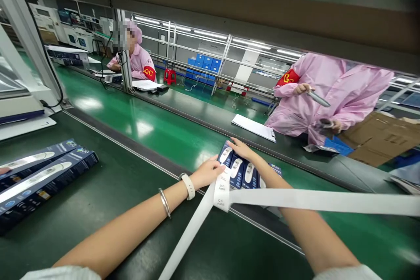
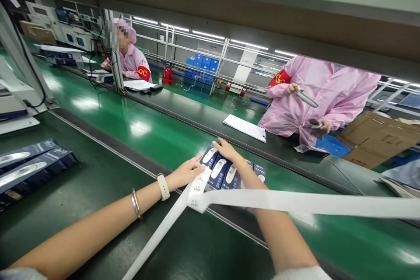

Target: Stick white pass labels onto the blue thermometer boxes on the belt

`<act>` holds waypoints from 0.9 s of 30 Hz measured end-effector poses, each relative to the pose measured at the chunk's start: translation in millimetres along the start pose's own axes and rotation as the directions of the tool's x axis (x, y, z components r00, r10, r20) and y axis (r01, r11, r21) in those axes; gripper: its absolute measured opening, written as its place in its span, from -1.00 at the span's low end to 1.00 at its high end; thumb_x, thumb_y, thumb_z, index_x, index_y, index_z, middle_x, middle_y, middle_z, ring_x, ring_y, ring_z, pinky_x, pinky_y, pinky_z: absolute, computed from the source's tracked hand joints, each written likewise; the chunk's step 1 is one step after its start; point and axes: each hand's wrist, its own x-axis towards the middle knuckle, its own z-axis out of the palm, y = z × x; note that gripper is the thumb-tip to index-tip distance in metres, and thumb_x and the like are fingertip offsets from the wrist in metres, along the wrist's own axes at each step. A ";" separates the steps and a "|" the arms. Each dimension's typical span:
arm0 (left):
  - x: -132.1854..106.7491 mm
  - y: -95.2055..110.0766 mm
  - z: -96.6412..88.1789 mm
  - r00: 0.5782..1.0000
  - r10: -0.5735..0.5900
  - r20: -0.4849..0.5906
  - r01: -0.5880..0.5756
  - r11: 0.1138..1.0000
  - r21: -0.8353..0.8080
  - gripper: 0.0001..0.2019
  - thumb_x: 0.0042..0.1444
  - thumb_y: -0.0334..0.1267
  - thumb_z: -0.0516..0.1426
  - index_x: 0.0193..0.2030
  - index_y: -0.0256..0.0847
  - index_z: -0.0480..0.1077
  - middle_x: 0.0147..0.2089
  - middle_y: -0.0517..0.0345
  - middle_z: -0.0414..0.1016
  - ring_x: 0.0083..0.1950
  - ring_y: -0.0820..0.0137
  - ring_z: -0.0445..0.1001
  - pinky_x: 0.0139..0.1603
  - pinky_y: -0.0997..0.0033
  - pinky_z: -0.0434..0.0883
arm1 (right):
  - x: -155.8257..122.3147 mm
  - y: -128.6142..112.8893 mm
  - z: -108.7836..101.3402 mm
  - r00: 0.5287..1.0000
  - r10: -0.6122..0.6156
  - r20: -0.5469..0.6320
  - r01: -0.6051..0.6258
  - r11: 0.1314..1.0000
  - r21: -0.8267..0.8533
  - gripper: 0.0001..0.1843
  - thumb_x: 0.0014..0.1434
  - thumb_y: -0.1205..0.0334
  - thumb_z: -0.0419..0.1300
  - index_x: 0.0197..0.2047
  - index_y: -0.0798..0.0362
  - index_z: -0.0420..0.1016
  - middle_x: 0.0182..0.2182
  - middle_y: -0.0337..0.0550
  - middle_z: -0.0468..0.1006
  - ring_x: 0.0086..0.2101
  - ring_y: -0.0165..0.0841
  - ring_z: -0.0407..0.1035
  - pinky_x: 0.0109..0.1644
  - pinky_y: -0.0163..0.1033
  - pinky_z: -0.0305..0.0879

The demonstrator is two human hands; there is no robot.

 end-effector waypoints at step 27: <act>13.7 -18.7 -40.8 0.981 -0.189 0.050 0.192 0.878 -0.437 -0.71 -0.05 -0.08 0.13 -0.36 -0.31 0.41 -0.28 0.03 0.48 -0.25 0.29 0.43 -0.20 0.31 0.36 | -85.2 47.3 -18.3 0.873 0.437 -0.216 -0.255 0.788 0.560 -0.43 0.23 -0.03 -0.37 0.17 0.05 0.08 0.08 -0.01 0.27 0.09 -0.22 0.12 0.10 -0.08 0.08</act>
